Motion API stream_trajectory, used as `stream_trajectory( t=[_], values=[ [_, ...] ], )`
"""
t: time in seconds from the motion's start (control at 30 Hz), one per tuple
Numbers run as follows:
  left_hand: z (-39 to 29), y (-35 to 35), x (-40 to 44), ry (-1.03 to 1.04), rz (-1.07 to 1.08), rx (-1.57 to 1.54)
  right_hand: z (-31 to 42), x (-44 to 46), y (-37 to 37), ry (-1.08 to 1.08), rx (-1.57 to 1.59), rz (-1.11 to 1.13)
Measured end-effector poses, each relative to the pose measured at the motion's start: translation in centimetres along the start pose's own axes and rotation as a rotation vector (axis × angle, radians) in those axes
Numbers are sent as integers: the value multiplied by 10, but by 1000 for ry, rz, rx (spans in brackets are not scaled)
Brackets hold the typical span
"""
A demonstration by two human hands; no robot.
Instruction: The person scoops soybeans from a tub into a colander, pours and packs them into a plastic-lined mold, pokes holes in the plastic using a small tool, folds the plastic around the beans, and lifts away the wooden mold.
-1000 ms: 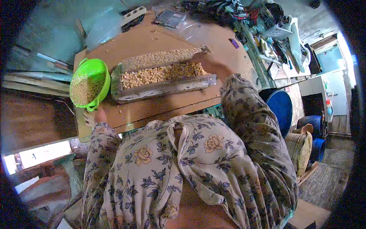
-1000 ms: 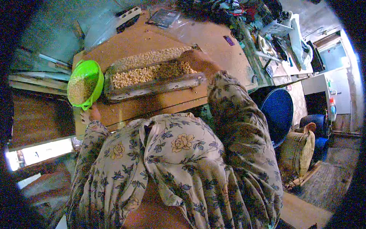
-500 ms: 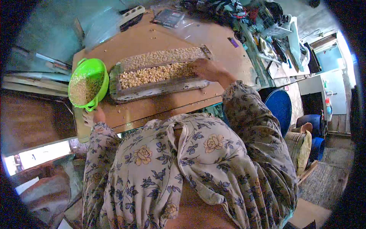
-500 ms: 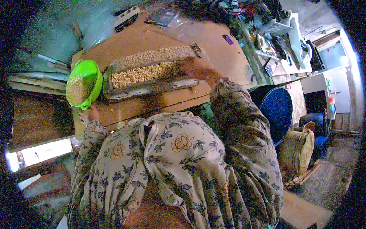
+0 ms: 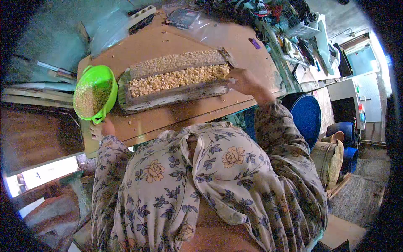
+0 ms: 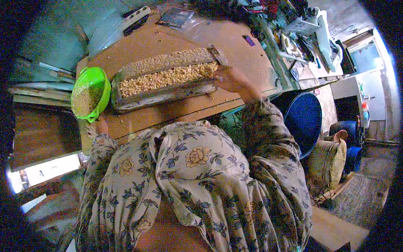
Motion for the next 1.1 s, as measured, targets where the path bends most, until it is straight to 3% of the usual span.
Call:
stream_trajectory(
  t=[0.07, 0.17, 0.23, 0.33, 0.4, 0.43, 0.53, 0.6, 0.63, 0.7, 0.73, 0.8, 0.83, 0.9, 0.97, 1.03, 1.1],
  values=[
    [-3, -4, -1, -29, 160, -46, 5, -3, 8, -23, -13, -37],
    [-2, -3, -1, -107, 128, -113, 2, -4, 14, 2, -44, -57],
    [7, 41, -3, -64, 63, -54, -3, -5, 15, 51, -62, -40],
    [6, 47, -2, -46, 21, -38, -8, -4, 14, 29, -54, -30],
    [2, 25, -1, -73, 46, -82, -29, -3, 8, 233, 136, -176],
    [0, 9, 0, -73, 92, -91, -31, 1, 7, 232, 136, -173],
    [0, 4, -2, -60, 111, -70, -23, 21, -2, 76, -2, -214],
    [1, 1, -2, -47, 84, -39, -38, 32, 17, 100, 311, -61],
    [1, -1, 0, -45, 90, -42, -45, 35, 20, 99, 309, -63],
    [2, 3, 0, -46, 98, -42, -30, 36, 20, -269, -26, -19],
    [3, 11, -1, -49, 44, -56, -33, 34, 15, -272, -26, -15],
    [5, 22, -1, -58, -4, -66, -29, 34, 4, 80, -42, 254],
    [5, 24, -2, -44, -73, -24, -29, 30, 5, 78, -44, 260],
    [2, 4, -2, -32, -141, 20, -38, 24, -3, 142, -37, -8],
    [-1, -16, 0, -68, 144, -24, -48, 19, 10, 121, -50, -7],
    [6, 3, 0, -83, 109, -43, -52, 17, 17, 100, -62, -4],
    [15, 20, 5, -109, 81, -155, -30, 17, 8, 283, 14, 42]
  ],
)
Point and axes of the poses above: each hand's wrist, its own x-axis towards the middle knuckle, its own y-axis out of the palm, z = x × y, the point moved 5 cm from there along x, towards the middle knuckle, and after that the axes turned 10 degrees about x, right-handed, at the moved point
